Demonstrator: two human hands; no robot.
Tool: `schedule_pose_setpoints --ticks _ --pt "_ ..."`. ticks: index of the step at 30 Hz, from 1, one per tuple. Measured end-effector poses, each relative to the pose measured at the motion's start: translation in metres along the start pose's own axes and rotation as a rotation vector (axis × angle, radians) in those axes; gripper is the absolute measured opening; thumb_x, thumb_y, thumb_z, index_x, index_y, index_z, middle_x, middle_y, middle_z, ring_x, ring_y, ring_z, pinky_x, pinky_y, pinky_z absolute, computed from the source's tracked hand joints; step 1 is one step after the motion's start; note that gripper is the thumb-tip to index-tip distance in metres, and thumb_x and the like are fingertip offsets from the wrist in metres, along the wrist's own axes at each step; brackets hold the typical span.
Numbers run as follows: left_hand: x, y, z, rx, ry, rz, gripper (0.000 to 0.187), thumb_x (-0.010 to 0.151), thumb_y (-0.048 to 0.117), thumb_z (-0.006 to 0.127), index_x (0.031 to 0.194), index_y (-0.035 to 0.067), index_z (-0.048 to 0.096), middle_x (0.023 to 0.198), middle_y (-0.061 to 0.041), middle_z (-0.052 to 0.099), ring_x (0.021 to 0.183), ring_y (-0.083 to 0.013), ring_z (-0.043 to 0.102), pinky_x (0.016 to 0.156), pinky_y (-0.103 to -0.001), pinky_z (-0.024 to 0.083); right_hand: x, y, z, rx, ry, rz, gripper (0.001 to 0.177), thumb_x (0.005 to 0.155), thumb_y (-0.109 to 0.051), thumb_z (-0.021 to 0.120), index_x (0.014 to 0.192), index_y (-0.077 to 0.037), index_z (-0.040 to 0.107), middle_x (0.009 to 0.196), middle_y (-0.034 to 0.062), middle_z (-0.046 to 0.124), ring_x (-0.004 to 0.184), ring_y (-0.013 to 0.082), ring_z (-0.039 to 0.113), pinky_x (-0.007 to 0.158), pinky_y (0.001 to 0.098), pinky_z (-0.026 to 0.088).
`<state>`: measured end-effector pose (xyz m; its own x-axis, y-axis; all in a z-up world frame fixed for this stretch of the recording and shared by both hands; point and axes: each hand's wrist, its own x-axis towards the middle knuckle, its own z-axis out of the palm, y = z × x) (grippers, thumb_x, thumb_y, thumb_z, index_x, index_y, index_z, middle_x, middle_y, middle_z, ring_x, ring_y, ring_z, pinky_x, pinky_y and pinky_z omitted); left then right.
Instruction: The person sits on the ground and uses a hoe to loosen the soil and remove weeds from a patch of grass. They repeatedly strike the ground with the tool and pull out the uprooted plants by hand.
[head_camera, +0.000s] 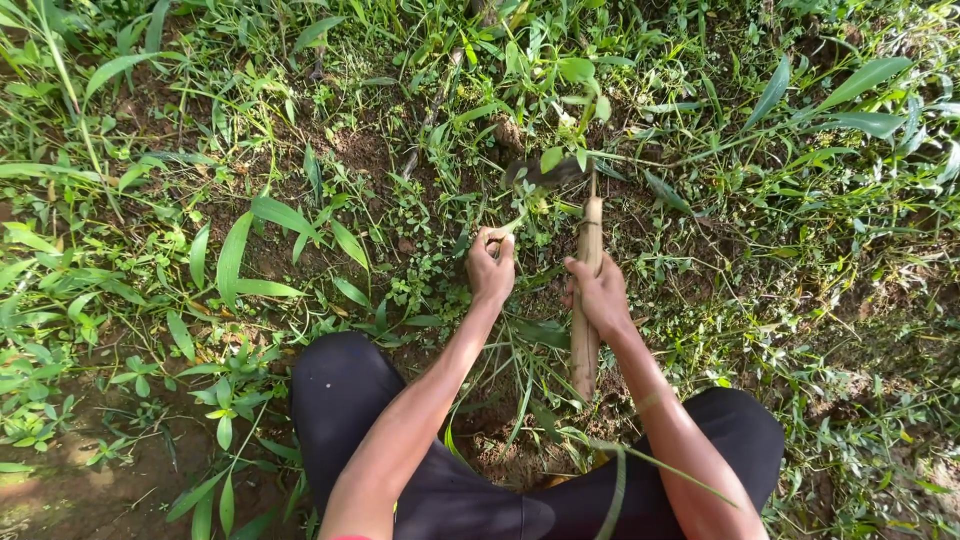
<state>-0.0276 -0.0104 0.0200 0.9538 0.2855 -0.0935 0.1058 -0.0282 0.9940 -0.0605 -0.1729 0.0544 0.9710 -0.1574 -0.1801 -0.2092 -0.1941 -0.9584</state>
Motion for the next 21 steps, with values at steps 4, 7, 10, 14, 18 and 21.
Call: schedule_pose_setpoints --ticks 4,7,10,14,18,21 --pt "0.024 -0.053 0.015 0.041 -0.006 -0.005 0.014 0.097 0.025 0.064 0.109 0.017 0.066 0.102 -0.016 0.075 0.079 -0.0246 0.073 0.07 -0.039 0.055 -0.012 -0.033 -0.004 0.135 0.141 -0.062 0.03 0.102 -0.025 0.059 0.117 0.0 0.049 0.068 0.0084 0.062 0.051 0.0162 0.064 0.048 0.0284 0.06" --pt "0.02 -0.047 0.015 -0.017 -0.012 -0.017 0.008 0.101 0.014 0.058 0.107 0.011 0.062 0.101 -0.021 0.074 0.078 -0.0258 0.07 0.074 -0.036 0.057 -0.008 -0.024 0.005 0.209 0.261 -0.079 0.031 0.104 -0.027 0.054 0.117 0.0 0.047 0.071 0.0042 0.058 0.052 0.0125 0.061 0.047 0.0254 0.059" --pt "0.019 -0.051 0.015 -0.04 -0.024 0.013 0.007 0.099 0.015 0.061 0.104 0.011 0.064 0.098 -0.017 0.075 0.077 -0.0216 0.07 0.071 -0.036 0.056 -0.003 0.007 0.013 0.013 0.098 0.034 0.036 0.099 -0.033 0.065 0.101 0.0 0.053 0.067 0.0108 0.063 0.051 0.0205 0.066 0.051 0.0353 0.06" --pt "0.013 -0.031 0.01 -0.016 -0.002 0.027 0.01 0.097 0.014 0.06 0.104 0.008 0.063 0.1 -0.02 0.075 0.087 -0.0248 0.072 0.075 -0.037 0.058 -0.004 -0.007 0.011 0.13 0.163 0.004 0.031 0.102 -0.031 0.061 0.111 -0.003 0.051 0.068 0.0057 0.063 0.051 0.0148 0.064 0.049 0.0281 0.058" --pt "0.007 -0.014 0.01 0.094 -0.044 -0.012 0.032 0.1 0.008 0.053 0.129 -0.006 0.058 0.111 -0.027 0.072 0.085 -0.0247 0.073 0.077 -0.038 0.061 -0.006 -0.009 0.017 -0.02 0.089 0.045 0.034 0.104 -0.03 0.061 0.111 0.002 0.053 0.066 0.0101 0.064 0.048 0.0191 0.064 0.044 0.032 0.058" --pt "0.002 0.016 -0.011 0.311 -0.128 0.032 0.018 0.098 0.008 0.056 0.113 0.002 0.064 0.101 -0.022 0.075 0.083 -0.0261 0.075 0.075 -0.038 0.061 -0.007 -0.026 0.002 -0.053 0.042 -0.006 0.041 0.101 -0.038 0.065 0.106 0.001 0.052 0.067 0.0117 0.065 0.051 0.02 0.067 0.047 0.0333 0.059"
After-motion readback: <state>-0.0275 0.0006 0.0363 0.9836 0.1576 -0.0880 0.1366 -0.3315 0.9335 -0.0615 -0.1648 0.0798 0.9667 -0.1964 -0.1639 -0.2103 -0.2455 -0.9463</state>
